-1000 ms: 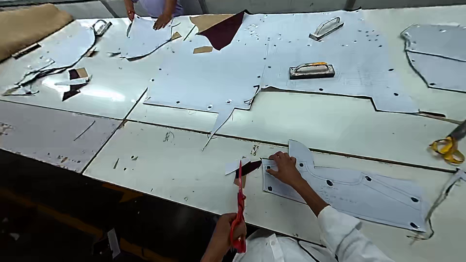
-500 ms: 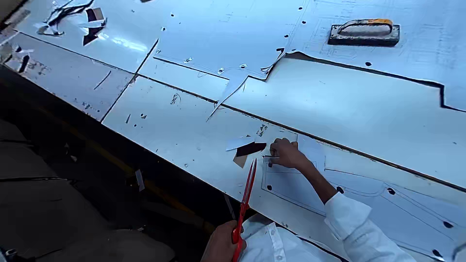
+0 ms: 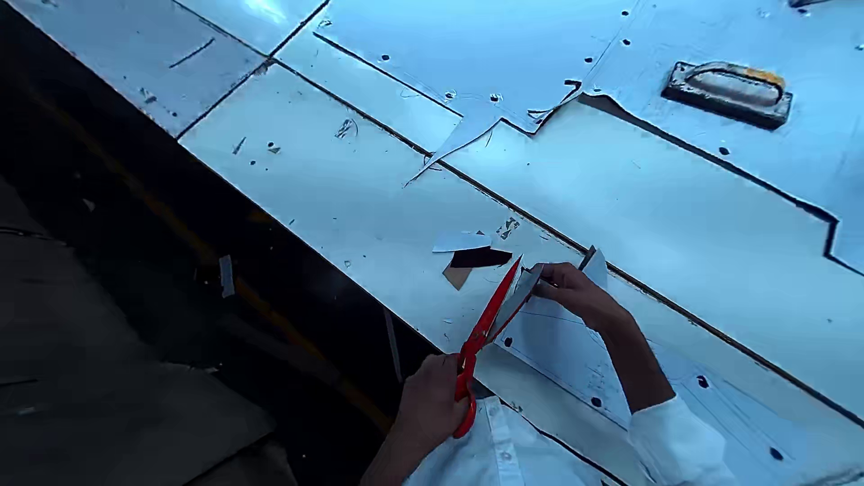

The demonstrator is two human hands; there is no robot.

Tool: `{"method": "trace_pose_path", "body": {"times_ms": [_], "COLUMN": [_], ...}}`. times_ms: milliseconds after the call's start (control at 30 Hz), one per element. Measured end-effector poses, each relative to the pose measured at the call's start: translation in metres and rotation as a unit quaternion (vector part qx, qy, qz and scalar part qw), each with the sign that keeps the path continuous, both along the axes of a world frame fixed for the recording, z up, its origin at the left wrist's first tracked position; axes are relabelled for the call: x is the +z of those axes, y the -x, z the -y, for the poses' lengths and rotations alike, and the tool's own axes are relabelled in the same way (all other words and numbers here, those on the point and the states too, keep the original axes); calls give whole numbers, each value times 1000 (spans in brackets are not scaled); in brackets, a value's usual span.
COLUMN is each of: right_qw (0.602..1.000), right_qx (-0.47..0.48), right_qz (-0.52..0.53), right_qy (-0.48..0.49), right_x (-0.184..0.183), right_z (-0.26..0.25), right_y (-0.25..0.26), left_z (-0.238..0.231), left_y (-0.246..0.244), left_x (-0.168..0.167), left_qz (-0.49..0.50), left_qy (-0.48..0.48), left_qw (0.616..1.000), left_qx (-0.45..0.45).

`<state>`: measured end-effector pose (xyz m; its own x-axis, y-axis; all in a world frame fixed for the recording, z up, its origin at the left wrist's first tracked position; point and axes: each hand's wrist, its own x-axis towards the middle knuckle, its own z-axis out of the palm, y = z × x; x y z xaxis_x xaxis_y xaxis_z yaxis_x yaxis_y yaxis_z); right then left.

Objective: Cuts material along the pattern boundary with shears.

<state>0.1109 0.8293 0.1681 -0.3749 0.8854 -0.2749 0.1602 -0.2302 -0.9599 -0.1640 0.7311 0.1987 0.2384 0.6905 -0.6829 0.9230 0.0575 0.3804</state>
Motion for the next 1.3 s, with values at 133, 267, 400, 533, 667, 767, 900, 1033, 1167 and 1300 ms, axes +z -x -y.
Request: {"method": "trace_pose_path", "body": {"times_ms": [133, 267, 400, 533, 667, 767, 900, 1033, 1167, 1300], "right_qw": [999, 997, 995, 991, 983, 979, 982, 982, 983, 981], "right_qx": [-53, -79, -96, -128, -178, -190, -180, -182, -174, -177], "right_qz": [0, -9, -25, -32, 10, 24, 8, -19, -38, -50], "right_qy": [10, 15, 18, -1, -53, -65, -53, -44, -51, -59], "right_x": [11, 19, 21, 18, 13, 15, 17, 15, 14, 13], "right_z": [8, 12, 14, 16, 17, 19, 18, 16, 18, 18], "right_y": [-2, -3, -3, -3, 2, 4, 7, 5, 5, 4], "left_z": [-3, -6, -8, 0, 12, 16, 9, 8, 8, 7], "left_y": [-9, -18, -22, -21, -21, -25, -27, -29, -32, -34], "left_x": [2, 8, 7, 6, 26, 26, 13, 7, 3, 3], "left_qz": [13, 19, 29, 55, 59, 42, 17, 32, 51, 56], "left_qy": [-10, -14, -30, -115, -181, -201, -132, -131, -167, -185], "left_qw": [1000, 1000, 999, 992, 981, 978, 991, 991, 984, 981], "left_qx": [0, -5, -6, 7, 23, 27, 24, 27, 31, 22]}}
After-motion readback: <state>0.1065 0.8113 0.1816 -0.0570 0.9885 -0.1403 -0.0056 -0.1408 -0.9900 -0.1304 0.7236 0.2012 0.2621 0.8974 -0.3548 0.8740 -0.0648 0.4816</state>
